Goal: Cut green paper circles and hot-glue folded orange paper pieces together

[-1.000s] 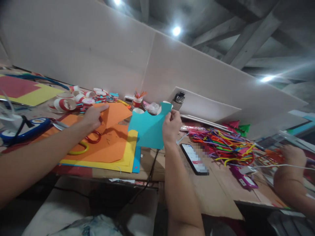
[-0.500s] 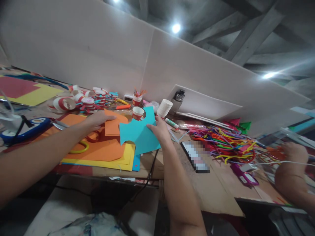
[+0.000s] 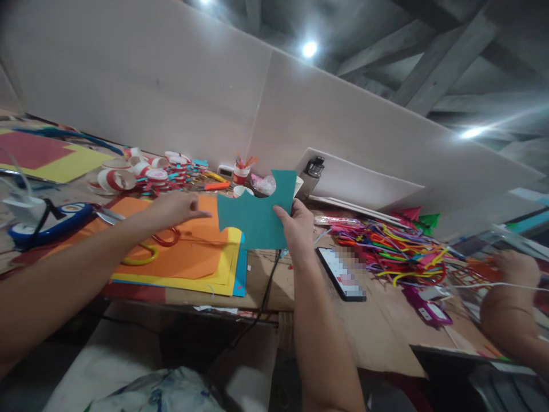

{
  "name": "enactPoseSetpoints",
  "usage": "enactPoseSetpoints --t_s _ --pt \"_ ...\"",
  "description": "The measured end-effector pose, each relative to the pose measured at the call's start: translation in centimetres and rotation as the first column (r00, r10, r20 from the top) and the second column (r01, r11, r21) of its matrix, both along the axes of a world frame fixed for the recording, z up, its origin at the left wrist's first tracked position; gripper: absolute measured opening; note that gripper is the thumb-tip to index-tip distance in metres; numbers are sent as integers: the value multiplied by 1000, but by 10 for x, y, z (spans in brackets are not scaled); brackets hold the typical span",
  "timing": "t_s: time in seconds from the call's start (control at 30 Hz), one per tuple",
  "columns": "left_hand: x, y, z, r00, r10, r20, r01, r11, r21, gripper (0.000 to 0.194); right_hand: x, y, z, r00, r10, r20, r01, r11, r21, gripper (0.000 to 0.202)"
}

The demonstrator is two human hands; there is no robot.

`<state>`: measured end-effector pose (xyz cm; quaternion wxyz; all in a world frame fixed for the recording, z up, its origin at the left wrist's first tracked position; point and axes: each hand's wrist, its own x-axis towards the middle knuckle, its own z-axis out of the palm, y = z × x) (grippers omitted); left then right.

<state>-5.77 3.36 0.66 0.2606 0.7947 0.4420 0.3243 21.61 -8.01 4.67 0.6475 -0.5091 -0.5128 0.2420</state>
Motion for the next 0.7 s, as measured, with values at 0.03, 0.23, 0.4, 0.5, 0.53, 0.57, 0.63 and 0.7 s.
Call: enactPoseSetpoints --t_s 0.03,0.23,0.4,0.5,0.53,0.57,0.63,0.7 --pt "4 -11 6 985 -150 -84 151 989 3 40 -2 -4 2 999 -32 17 31 998 49 30" --pt "22 -67 13 602 -734 -314 732 665 -150 40 -11 -23 14 980 -182 86 153 951 267 21" --pt "22 -71 1 523 -763 -380 789 602 -124 55 -15 -37 11 980 -153 125 121 966 230 19" --pt "21 -70 3 475 -780 -408 821 560 -114 54 -18 -44 11 984 -135 115 105 965 242 16" --pt "21 -71 6 465 -774 -431 826 554 -103 53 -19 -46 11 983 -140 116 108 962 253 15" --pt "22 -73 9 455 -763 -459 831 549 -90 50 -20 -48 12 981 -149 121 113 958 264 14" --pt "22 -78 16 458 -726 -514 826 560 -55 41 -20 -52 14 975 -174 139 129 950 284 15" --pt "23 -83 21 464 -690 -556 820 571 -25 32 -20 -54 15 971 -185 150 135 947 292 16"
